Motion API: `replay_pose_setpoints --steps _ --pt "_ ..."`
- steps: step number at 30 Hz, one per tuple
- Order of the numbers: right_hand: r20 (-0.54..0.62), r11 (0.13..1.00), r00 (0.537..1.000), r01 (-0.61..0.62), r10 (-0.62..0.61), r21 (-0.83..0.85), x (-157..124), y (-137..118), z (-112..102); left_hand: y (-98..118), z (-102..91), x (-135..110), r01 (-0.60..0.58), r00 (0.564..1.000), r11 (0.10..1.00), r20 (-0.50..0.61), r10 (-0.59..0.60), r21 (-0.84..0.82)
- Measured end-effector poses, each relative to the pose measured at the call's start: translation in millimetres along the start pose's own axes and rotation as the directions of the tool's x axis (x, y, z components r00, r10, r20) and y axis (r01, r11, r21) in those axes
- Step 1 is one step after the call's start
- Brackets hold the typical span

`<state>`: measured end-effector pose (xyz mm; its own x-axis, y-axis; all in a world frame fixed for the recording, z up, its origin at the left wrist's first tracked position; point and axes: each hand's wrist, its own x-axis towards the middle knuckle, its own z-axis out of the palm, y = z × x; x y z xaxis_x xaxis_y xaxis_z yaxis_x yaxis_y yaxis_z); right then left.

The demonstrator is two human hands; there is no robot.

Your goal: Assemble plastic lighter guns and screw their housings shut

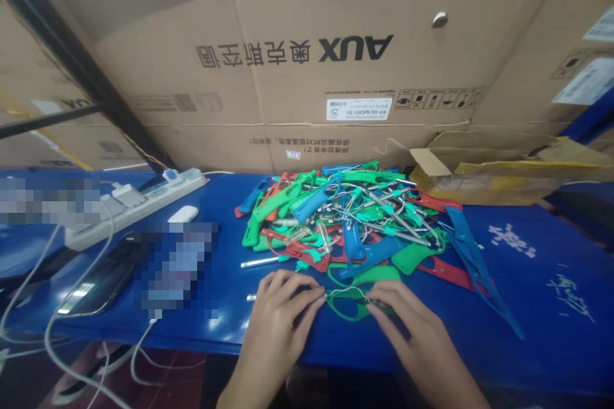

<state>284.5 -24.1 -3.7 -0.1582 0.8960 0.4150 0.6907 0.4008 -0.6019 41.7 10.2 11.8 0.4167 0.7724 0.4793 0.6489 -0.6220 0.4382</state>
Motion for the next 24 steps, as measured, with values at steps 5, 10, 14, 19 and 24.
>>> replay_pose_setpoints --steps 5,10,14,19,24 --pt "-0.026 0.999 1.000 0.009 -0.010 -0.046 -3.2 3.2 1.9 -2.4 1.4 -0.1 -0.016 1.000 0.999 -0.014 0.015 -0.036" --pt "-0.045 0.999 0.999 0.006 -0.008 -0.040 -3.7 3.1 0.2 -2.6 1.6 0.2 -0.008 1.000 0.997 -0.010 0.007 -0.070" --pt "-0.032 1.000 0.999 0.005 -0.005 -0.018 -3.8 1.1 -3.3 -2.6 0.6 0.2 -0.014 1.000 0.996 -0.003 0.014 -0.089" --pt "0.040 0.999 0.999 0.028 -0.027 -0.019 -4.0 1.3 -4.1 -4.1 0.8 0.1 -0.026 1.000 0.995 -0.015 0.024 -0.092" --pt "0.034 0.999 0.998 0.044 -0.043 -0.020 -4.4 3.4 -2.4 -5.1 2.2 -0.3 -0.016 1.000 0.995 -0.018 0.014 -0.095"
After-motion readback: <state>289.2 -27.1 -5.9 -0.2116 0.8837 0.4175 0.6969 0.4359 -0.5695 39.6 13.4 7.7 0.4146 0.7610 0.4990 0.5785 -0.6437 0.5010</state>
